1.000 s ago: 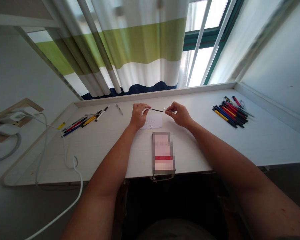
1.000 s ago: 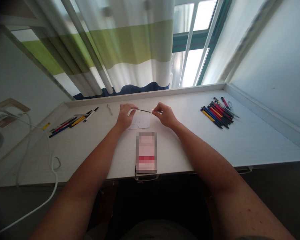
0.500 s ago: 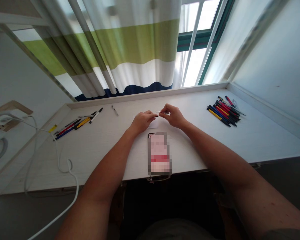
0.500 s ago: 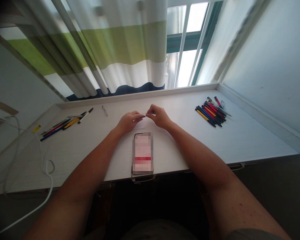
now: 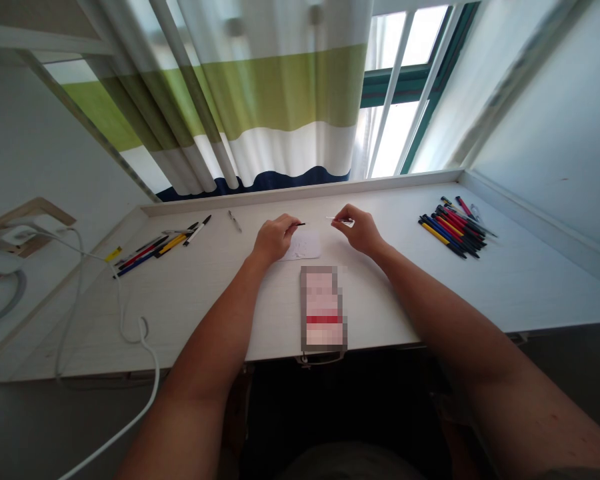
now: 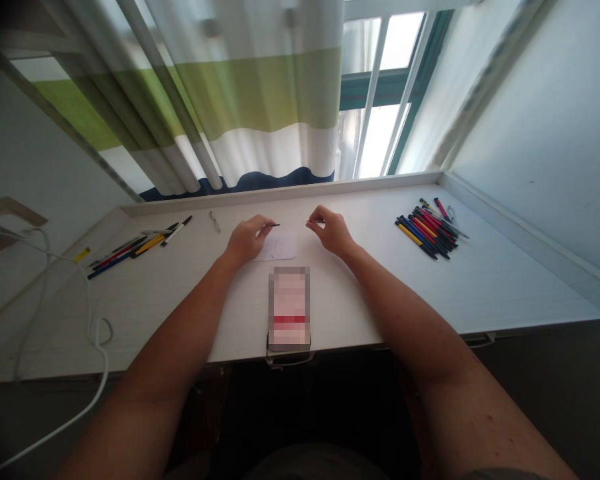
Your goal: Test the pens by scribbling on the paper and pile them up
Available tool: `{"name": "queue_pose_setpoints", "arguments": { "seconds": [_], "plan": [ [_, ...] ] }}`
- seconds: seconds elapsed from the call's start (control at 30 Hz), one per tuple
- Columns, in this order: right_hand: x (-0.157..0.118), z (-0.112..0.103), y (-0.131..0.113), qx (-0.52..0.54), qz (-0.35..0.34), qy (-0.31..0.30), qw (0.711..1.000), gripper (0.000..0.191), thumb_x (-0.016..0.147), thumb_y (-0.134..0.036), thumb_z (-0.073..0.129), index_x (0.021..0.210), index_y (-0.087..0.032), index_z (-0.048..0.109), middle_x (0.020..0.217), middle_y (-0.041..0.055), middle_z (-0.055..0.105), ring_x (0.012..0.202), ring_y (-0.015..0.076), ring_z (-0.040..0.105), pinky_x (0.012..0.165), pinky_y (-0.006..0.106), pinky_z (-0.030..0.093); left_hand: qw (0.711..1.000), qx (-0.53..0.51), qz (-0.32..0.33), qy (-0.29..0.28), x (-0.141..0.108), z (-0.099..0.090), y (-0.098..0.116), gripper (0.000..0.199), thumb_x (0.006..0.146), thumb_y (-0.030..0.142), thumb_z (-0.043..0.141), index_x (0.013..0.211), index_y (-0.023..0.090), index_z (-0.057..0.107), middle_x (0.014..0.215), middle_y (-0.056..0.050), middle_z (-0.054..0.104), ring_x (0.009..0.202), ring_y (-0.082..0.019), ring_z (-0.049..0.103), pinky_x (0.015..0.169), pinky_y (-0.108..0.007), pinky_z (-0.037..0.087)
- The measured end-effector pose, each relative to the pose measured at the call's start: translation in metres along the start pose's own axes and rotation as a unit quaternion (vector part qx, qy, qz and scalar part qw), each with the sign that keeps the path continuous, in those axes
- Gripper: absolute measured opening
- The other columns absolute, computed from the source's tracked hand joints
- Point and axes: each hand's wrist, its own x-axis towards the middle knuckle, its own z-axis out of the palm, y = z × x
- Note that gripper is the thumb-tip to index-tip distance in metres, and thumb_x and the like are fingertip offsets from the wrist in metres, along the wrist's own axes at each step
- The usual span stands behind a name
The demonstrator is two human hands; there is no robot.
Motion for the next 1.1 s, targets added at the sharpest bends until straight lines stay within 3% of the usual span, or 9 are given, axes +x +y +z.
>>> {"name": "queue_pose_setpoints", "arguments": {
  "seconds": [0.47,0.67,0.9,1.1],
  "plan": [
    [-0.005,0.011,-0.012,-0.067,-0.055,-0.088,0.992,0.011,0.091,-0.032,0.069,0.083,-0.024,0.068,0.088,0.0051,0.077,0.081,0.0245,0.068,0.079,0.04,0.052,0.998,-0.028,0.039,-0.038,0.003,0.006,0.019,0.023,0.101,0.023,0.059,0.118,0.021,0.073,0.114,-0.009,0.078,0.104,-0.025,0.072,0.096,-0.041,0.053],
    [-0.005,0.009,-0.013,-0.132,-0.096,-0.112,0.98,0.011,0.097,-0.032,0.063,0.09,-0.025,0.068,0.095,0.0062,0.079,0.091,0.0278,0.069,0.096,0.047,0.045,0.997,-0.047,0.052,-0.04,0.003,0.008,0.023,0.021,0.099,0.023,0.063,0.115,0.022,0.076,0.112,-0.008,0.079,0.103,-0.024,0.073,0.097,-0.042,0.055],
    [-0.007,0.013,-0.014,-0.174,-0.109,-0.14,0.969,0.015,0.102,-0.035,0.056,0.102,-0.025,0.068,0.103,0.0084,0.079,0.1,0.0312,0.068,0.102,0.05,0.041,0.995,-0.062,0.062,-0.042,0.003,0.01,0.022,0.021,0.099,0.024,0.063,0.115,0.022,0.077,0.112,-0.009,0.079,0.101,-0.024,0.073,0.097,-0.041,0.055],
    [-0.007,0.013,-0.015,-0.204,-0.136,-0.191,0.95,0.029,0.106,-0.024,0.04,0.095,-0.024,0.067,0.091,0.0064,0.079,0.084,0.0259,0.071,0.114,0.051,0.032,0.993,-0.073,0.069,-0.061,0.005,0.012,0.02,0.019,0.098,0.023,0.065,0.11,0.023,0.079,0.109,-0.008,0.08,0.098,-0.023,0.074,0.097,-0.041,0.056]
  ]
}}
